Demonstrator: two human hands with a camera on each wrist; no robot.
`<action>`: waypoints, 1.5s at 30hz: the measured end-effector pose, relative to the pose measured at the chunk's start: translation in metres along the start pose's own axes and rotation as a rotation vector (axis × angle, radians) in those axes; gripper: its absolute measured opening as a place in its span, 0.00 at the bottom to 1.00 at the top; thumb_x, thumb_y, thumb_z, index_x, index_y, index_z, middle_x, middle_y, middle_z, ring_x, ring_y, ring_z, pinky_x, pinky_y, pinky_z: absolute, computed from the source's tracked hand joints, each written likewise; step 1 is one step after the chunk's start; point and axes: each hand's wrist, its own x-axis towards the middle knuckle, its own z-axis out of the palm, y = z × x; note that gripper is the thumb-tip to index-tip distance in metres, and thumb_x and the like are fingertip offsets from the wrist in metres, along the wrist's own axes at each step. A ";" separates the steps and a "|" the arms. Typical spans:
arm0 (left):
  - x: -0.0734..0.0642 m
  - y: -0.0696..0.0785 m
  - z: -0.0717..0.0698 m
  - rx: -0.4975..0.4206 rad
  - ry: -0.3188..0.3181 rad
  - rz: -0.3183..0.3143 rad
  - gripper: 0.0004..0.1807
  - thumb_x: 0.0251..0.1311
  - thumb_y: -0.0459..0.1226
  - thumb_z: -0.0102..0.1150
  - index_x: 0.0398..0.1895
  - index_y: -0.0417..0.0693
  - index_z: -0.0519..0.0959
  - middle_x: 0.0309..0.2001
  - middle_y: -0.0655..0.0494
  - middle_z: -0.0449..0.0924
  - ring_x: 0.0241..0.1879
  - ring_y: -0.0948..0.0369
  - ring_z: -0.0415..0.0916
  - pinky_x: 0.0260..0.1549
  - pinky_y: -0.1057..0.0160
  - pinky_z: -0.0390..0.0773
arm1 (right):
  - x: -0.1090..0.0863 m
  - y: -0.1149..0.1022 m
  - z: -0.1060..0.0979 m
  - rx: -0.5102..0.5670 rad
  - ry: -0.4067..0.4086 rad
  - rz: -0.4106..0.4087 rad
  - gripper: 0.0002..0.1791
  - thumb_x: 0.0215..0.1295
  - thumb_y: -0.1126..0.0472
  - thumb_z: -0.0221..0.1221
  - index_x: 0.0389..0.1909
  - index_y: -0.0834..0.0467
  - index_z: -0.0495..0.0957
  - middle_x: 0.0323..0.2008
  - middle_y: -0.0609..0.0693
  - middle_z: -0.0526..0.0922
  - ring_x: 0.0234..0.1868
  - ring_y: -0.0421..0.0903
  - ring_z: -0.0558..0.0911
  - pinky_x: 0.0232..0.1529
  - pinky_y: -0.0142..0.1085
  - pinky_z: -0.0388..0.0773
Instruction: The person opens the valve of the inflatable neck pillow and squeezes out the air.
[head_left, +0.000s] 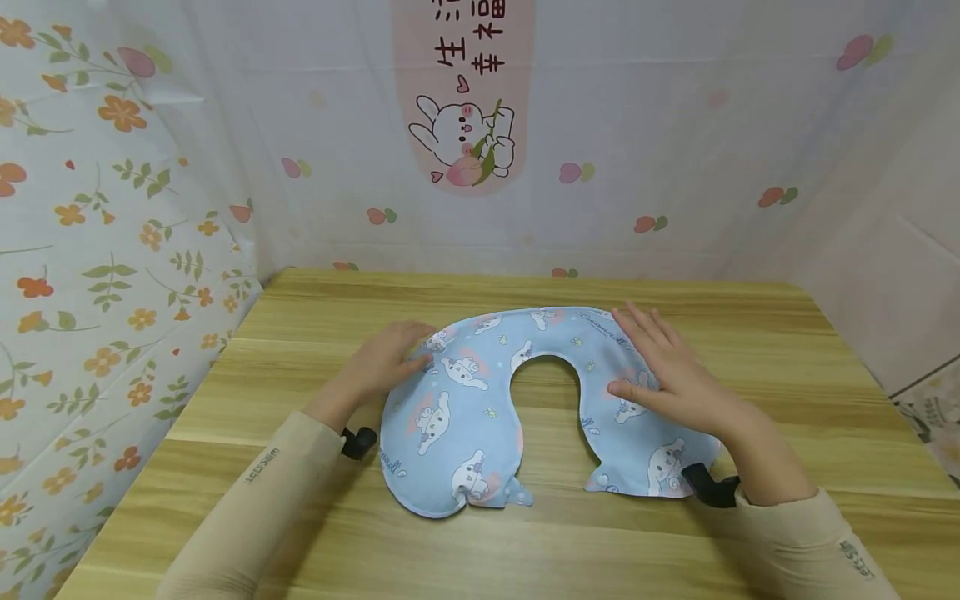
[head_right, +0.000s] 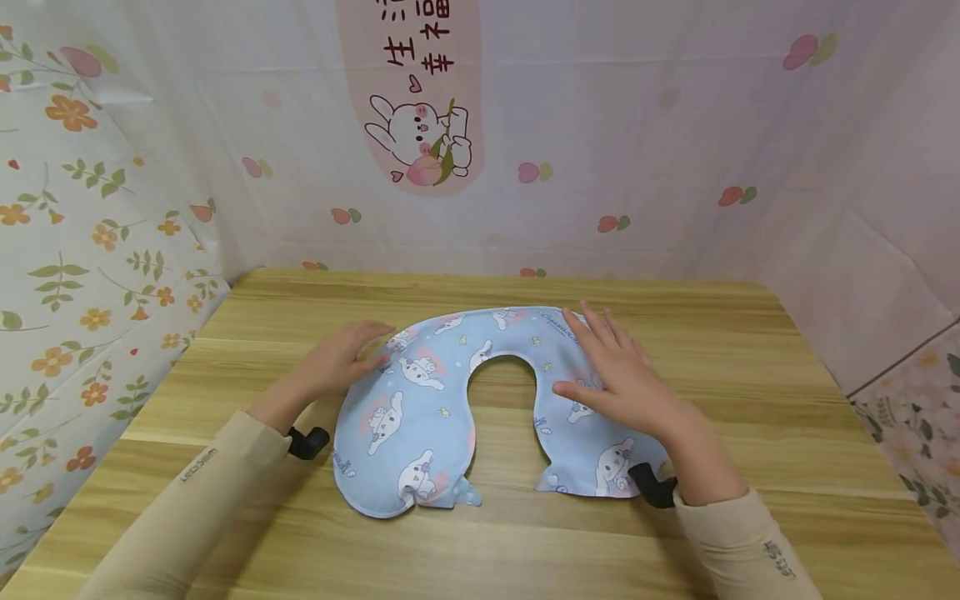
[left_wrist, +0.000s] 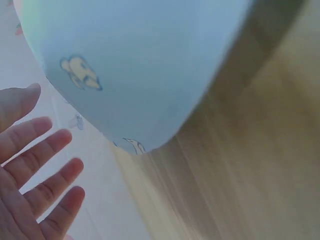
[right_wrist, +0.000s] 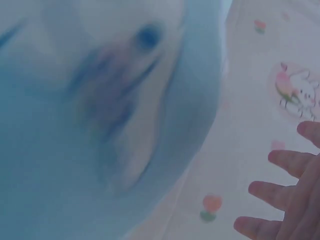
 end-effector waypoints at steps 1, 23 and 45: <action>0.003 -0.001 0.000 0.001 -0.003 -0.002 0.25 0.68 0.38 0.59 0.66 0.38 0.73 0.64 0.41 0.75 0.67 0.42 0.68 0.67 0.42 0.67 | -0.004 0.004 -0.001 0.005 0.006 -0.002 0.51 0.66 0.47 0.63 0.81 0.46 0.40 0.81 0.56 0.38 0.79 0.66 0.34 0.69 0.74 0.37; 0.030 -0.004 0.005 -0.018 -0.079 -0.065 0.11 0.64 0.36 0.63 0.46 0.41 0.85 0.42 0.49 0.86 0.40 0.55 0.80 0.41 0.58 0.81 | -0.034 0.035 0.000 0.065 -0.085 0.048 0.41 0.63 0.48 0.66 0.74 0.53 0.62 0.76 0.65 0.55 0.74 0.74 0.51 0.64 0.74 0.50; 0.032 -0.008 0.010 -0.066 -0.083 -0.057 0.08 0.63 0.35 0.64 0.43 0.42 0.86 0.40 0.49 0.86 0.39 0.56 0.80 0.41 0.58 0.82 | -0.030 0.043 0.016 0.078 -0.210 0.067 0.51 0.56 0.43 0.70 0.76 0.55 0.56 0.76 0.65 0.53 0.75 0.73 0.49 0.66 0.72 0.51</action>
